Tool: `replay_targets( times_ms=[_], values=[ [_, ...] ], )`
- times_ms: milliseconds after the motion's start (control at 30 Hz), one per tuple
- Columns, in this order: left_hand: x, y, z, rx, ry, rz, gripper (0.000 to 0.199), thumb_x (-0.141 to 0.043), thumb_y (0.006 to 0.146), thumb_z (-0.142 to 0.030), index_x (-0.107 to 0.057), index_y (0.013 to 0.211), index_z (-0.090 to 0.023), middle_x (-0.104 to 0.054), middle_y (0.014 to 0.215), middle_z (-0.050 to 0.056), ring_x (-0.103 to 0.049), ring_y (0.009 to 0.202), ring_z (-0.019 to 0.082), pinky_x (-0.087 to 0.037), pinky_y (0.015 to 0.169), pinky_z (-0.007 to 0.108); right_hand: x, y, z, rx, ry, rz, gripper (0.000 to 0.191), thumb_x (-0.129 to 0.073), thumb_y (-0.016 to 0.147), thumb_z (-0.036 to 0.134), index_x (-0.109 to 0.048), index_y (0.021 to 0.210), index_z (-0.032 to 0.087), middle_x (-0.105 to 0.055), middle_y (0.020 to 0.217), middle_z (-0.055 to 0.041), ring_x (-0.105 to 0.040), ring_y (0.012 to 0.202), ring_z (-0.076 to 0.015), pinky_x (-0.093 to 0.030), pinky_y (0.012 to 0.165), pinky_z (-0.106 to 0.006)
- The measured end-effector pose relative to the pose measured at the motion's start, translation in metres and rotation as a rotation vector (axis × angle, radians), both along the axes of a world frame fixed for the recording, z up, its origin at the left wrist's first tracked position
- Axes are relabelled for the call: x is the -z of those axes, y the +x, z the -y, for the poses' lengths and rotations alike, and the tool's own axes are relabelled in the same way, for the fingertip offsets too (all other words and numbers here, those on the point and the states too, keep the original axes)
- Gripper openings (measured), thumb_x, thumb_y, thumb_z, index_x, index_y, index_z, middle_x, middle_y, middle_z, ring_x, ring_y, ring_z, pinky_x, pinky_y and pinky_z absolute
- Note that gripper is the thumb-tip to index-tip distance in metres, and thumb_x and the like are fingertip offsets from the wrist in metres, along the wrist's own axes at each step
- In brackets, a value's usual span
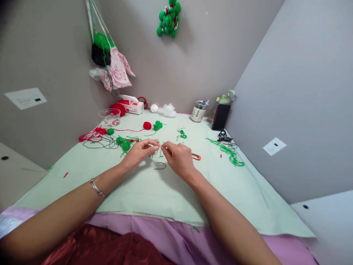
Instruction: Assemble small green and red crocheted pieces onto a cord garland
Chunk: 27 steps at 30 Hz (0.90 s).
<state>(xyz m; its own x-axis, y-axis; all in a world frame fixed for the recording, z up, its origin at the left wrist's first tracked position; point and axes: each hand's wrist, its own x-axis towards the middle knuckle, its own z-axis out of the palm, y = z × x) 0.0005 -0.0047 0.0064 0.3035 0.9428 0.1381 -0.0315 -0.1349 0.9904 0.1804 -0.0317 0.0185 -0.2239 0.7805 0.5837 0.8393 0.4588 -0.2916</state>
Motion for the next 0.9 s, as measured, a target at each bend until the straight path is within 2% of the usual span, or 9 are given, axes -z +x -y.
replay_targets(
  times_ms=[100,233,367,533,600,667,767,833,900],
  values=[
    [0.000,0.000,0.000,0.022,-0.073,0.069,0.029,-0.072,0.077,-0.043,-0.071,0.085,-0.016,-0.068,0.113,0.008,-0.054,0.069,0.010,-0.044,0.067,0.027,0.003,-0.002,0.000,-0.003,0.089,0.139,0.031,-0.047,0.098,0.030,-0.067,0.076,0.021,-0.061,0.056,-0.0005,-0.043,0.051,-0.0131,-0.033,0.065,-0.027],
    [0.002,0.001,0.001,0.034,-0.114,0.098,0.023,-0.070,0.078,-0.037,-0.066,0.073,-0.014,-0.066,0.121,0.011,-0.054,0.071,0.010,-0.044,0.070,0.028,0.005,-0.001,-0.003,-0.019,0.118,0.212,0.036,-0.042,0.100,0.026,-0.064,0.072,0.021,-0.063,0.058,-0.0017,-0.042,0.052,-0.0130,-0.031,0.067,-0.029],
    [-0.005,-0.004,-0.001,0.029,-0.180,0.195,0.013,-0.068,0.076,-0.025,-0.062,0.070,-0.015,-0.068,0.119,0.010,-0.059,0.082,0.013,-0.045,0.072,0.026,0.005,0.011,-0.013,0.121,0.085,0.255,0.031,-0.045,0.097,0.022,-0.065,0.074,0.021,-0.066,0.060,-0.0021,-0.041,0.050,-0.0134,-0.028,0.063,-0.029],
    [-0.030,-0.031,-0.017,-0.106,-0.182,0.663,0.010,-0.059,0.074,-0.013,-0.055,0.065,-0.016,-0.071,0.104,0.005,-0.064,0.092,0.012,-0.050,0.081,0.021,0.002,0.032,-0.025,0.322,-0.063,0.248,0.017,-0.054,0.092,0.022,-0.070,0.086,0.024,-0.073,0.071,-0.0028,-0.052,0.056,-0.0157,-0.019,0.057,-0.028],
    [-0.039,-0.046,-0.025,-0.174,-0.214,0.830,0.011,-0.053,0.075,-0.011,-0.052,0.065,-0.016,-0.071,0.092,0.004,-0.065,0.083,0.011,-0.051,0.073,0.019,0.000,0.036,-0.026,0.358,-0.104,0.231,0.017,-0.055,0.092,0.024,-0.071,0.091,0.024,-0.073,0.071,-0.0030,-0.055,0.059,-0.0170,-0.019,0.057,-0.028],
    [-0.044,-0.056,-0.029,-0.223,-0.239,0.912,0.010,-0.051,0.076,-0.011,-0.051,0.067,-0.016,-0.068,0.081,0.001,-0.060,0.064,0.006,-0.047,0.059,0.016,-0.002,0.036,-0.026,0.371,-0.138,0.221,0.017,-0.054,0.093,0.024,-0.072,0.096,0.025,-0.072,0.069,-0.0026,-0.056,0.060,-0.0178,-0.020,0.057,-0.028],
    [-0.043,-0.056,-0.029,-0.233,-0.179,0.849,0.010,-0.055,0.076,-0.013,-0.049,0.069,-0.017,-0.062,0.072,-0.003,-0.040,0.044,0.002,-0.033,0.044,0.015,-0.005,0.034,-0.024,0.343,-0.172,0.170,0.017,-0.055,0.092,0.025,-0.072,0.096,0.025,-0.070,0.068,-0.0015,-0.057,0.061,-0.0177,-0.023,0.058,-0.028],
    [-0.038,-0.046,-0.023,-0.212,-0.093,0.672,0.009,-0.059,0.077,-0.017,-0.051,0.073,-0.018,-0.059,0.068,-0.004,-0.033,0.041,0.002,-0.027,0.041,0.016,-0.007,0.030,-0.021,0.260,-0.199,0.096,0.016,-0.056,0.092,0.026,-0.072,0.092,0.025,-0.070,0.069,-0.0010,-0.057,0.061,-0.0168,-0.027,0.059,-0.028],
    [-0.031,-0.031,-0.013,-0.115,-0.052,0.401,0.010,-0.063,0.079,-0.023,-0.058,0.086,-0.018,-0.055,0.063,-0.006,-0.033,0.041,0.004,-0.024,0.041,0.017,-0.009,0.025,-0.015,0.104,-0.233,0.003,0.016,-0.057,0.091,0.027,-0.073,0.090,0.024,-0.070,0.070,-0.0008,-0.057,0.062,-0.0154,-0.033,0.060,-0.027]
  ],
)
